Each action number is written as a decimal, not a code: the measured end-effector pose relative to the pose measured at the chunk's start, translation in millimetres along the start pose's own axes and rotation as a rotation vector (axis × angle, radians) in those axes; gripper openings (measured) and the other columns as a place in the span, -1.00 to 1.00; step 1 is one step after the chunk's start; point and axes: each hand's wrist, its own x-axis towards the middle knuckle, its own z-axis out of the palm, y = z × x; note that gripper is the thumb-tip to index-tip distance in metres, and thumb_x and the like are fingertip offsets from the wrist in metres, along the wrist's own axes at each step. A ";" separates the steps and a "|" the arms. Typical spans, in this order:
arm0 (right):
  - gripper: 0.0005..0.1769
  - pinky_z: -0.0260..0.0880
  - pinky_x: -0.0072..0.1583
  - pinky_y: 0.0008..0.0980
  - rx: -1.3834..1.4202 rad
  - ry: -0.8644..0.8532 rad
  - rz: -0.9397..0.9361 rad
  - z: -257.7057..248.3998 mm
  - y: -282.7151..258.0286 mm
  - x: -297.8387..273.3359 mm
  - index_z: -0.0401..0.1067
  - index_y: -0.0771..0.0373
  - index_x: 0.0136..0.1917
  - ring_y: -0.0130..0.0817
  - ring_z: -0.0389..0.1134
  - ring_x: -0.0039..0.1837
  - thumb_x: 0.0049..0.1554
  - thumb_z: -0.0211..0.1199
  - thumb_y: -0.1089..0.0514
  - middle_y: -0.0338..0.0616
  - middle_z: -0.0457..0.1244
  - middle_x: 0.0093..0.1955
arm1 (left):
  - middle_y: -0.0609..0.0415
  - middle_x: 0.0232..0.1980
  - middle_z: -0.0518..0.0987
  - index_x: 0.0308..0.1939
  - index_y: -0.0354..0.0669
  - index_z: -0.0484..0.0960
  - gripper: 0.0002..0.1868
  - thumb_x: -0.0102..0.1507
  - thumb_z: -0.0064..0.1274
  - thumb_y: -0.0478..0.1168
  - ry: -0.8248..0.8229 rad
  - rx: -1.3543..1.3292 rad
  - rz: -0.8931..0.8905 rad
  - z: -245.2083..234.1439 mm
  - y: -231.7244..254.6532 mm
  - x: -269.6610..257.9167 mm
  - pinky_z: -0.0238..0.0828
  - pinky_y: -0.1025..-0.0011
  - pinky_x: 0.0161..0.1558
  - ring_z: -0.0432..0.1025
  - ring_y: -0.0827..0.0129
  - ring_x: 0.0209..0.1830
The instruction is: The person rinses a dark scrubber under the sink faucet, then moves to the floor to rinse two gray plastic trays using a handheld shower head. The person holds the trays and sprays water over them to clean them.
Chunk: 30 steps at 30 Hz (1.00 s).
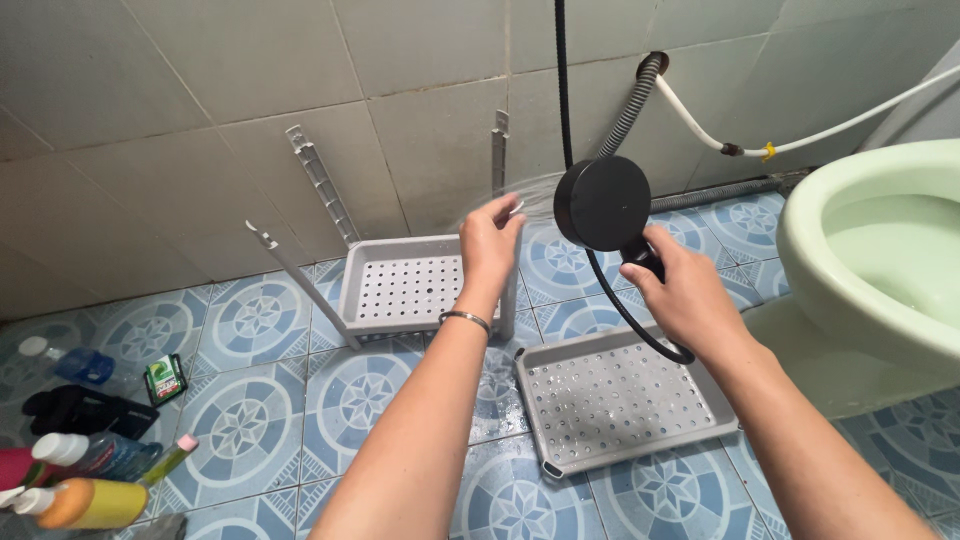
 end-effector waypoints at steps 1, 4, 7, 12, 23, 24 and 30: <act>-0.57 0.38 0.06 -0.03 0.008 -0.001 -0.005 0.6 0.7 -0.2 0.36 0.24 0.25 0.18 0.43 0.05 0.16 0.28 0.07 0.20 0.41 -0.04 | -0.07 0.05 0.72 0.16 -0.19 0.66 -0.56 0.18 0.24 -0.38 -0.009 -0.043 0.010 -0.1 0.4 1.9 0.56 0.42 0.09 0.65 0.32 0.03; -0.58 0.37 0.06 -0.03 -0.005 -0.021 0.010 1.8 4.6 -0.8 0.37 0.21 0.25 0.18 0.43 0.05 0.15 0.29 0.07 0.20 0.41 -0.06 | -0.07 0.11 0.70 0.23 -0.17 0.61 -0.49 0.18 0.21 -0.43 -0.047 -0.093 0.046 1.2 0.1 5.7 0.55 0.42 0.15 0.63 0.31 0.10; -0.57 0.38 0.04 -0.02 0.000 -0.034 0.060 2.3 7.6 -0.8 0.36 0.19 0.25 0.19 0.43 0.03 0.15 0.30 0.06 0.19 0.41 -0.06 | -0.10 0.14 0.67 0.27 -0.16 0.57 -0.40 0.13 0.23 -0.47 -0.074 -0.061 0.081 -1.6 -5.3 3.4 0.52 0.40 0.16 0.60 0.27 0.12; -0.60 0.39 0.04 -0.04 0.049 -0.033 0.039 1.9 9.9 -2.8 0.36 0.18 0.24 0.17 0.44 0.01 0.15 0.27 0.08 0.17 0.41 -0.09 | -0.14 0.08 0.68 0.27 -0.11 0.58 -0.40 0.12 0.25 -0.41 -0.072 0.105 -0.065 -3.6 -26.5 -10.4 0.53 0.32 0.06 0.61 0.18 0.02; -0.61 0.34 0.07 0.02 0.020 -0.128 0.016 12.4 19.4 -5.2 0.32 0.24 0.23 0.24 0.39 0.09 0.16 0.24 0.11 0.23 0.40 -0.03 | -0.10 -0.08 0.72 0.01 -0.26 0.68 -0.64 0.16 0.30 -0.24 0.017 0.224 -0.085 0.5 -56.9 -15.6 0.53 0.33 -0.01 0.64 0.20 -0.08; -0.62 0.34 0.07 0.02 0.009 -0.135 0.024 13.4 19.8 -5.3 0.33 0.25 0.22 0.24 0.39 0.10 0.16 0.25 0.10 0.23 0.40 -0.02 | -0.10 -0.12 0.72 -0.01 -0.27 0.69 -0.66 0.16 0.30 -0.24 -0.006 0.238 -0.078 -0.9 -52.4 -12.0 0.52 0.32 -0.04 0.64 0.20 -0.13; -0.61 0.34 0.07 0.04 -0.002 -0.134 0.039 14.2 13.1 -5.4 0.34 0.22 0.24 0.27 0.38 0.09 0.16 0.25 0.11 0.26 0.39 -0.03 | -0.11 -0.26 0.70 -0.13 -0.36 0.66 -0.70 0.15 0.33 -0.24 -0.125 0.252 -0.094 -13.2 -30.8 -2.9 0.49 0.29 -0.15 0.59 0.19 -0.27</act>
